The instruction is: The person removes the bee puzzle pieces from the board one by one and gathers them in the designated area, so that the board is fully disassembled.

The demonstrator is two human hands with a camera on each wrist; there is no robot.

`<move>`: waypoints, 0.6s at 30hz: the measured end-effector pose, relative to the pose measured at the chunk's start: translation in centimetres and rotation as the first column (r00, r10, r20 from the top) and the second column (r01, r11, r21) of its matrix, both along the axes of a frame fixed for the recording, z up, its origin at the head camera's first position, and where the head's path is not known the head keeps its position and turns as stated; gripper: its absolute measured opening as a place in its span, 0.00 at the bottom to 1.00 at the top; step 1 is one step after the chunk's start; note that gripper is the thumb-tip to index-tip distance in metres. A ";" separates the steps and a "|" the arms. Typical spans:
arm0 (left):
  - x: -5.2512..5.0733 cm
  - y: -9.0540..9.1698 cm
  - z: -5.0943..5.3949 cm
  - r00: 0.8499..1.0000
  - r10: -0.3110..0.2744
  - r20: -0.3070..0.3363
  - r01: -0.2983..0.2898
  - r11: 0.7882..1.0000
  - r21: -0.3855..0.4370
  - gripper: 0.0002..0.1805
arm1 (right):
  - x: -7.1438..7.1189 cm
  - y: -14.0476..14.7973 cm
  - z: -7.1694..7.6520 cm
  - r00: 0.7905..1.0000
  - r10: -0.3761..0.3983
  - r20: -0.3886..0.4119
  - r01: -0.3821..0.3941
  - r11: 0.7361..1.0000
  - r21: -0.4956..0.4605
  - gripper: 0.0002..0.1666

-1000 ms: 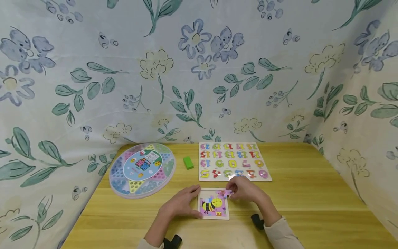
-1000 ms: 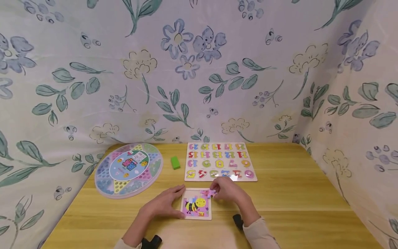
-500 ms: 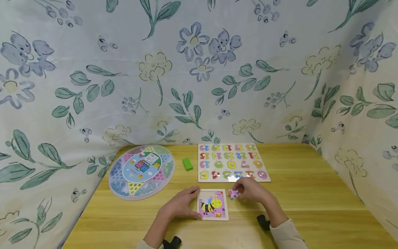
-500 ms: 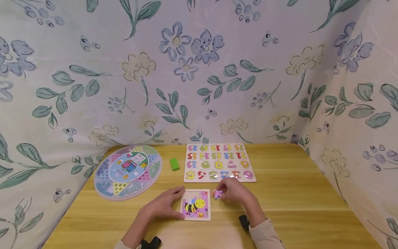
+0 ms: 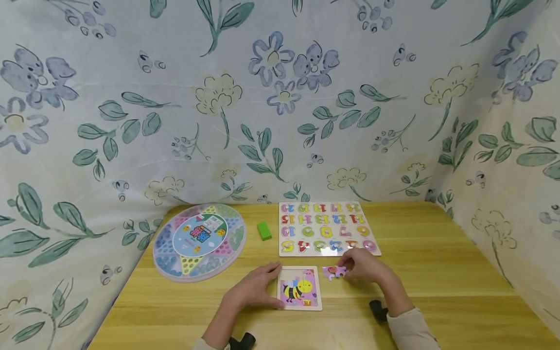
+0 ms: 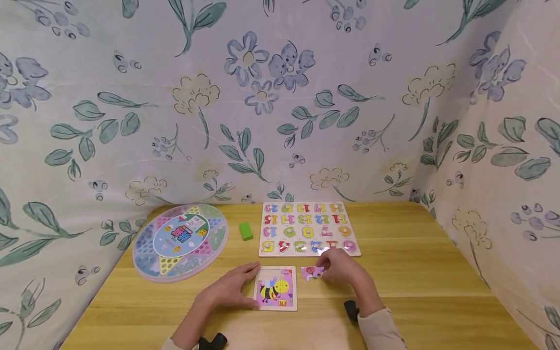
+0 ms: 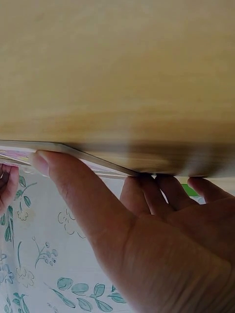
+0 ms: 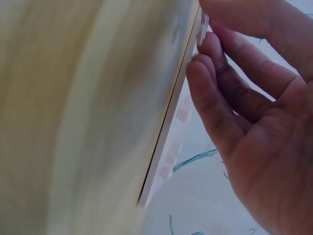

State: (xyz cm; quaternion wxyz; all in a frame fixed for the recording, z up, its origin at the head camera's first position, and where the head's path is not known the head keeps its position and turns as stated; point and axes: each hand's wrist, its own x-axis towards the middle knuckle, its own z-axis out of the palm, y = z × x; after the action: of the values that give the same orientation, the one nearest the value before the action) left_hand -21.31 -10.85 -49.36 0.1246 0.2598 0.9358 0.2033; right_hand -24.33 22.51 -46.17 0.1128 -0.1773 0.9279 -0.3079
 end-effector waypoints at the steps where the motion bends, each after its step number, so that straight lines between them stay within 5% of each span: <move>1: 0.0 0.0 0.0 1.000 0.000 0.002 0.000 1.000 0.000 0.58 | 0.0 0.1 0.0 1.000 -0.008 0.007 0.008 1.000 0.002 0.14; 18: 0.1 0.0 -0.1 1.000 0.005 0.023 -0.006 1.000 0.003 0.58 | -0.2 0.3 -0.7 1.000 -0.007 0.016 0.007 1.000 0.024 0.12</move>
State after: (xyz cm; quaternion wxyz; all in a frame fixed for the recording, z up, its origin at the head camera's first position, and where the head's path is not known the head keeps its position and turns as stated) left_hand -21.21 -10.87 -49.43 0.1344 0.2550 0.9346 0.2083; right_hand -24.54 22.80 -46.88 0.1215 -0.1703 0.9312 -0.2985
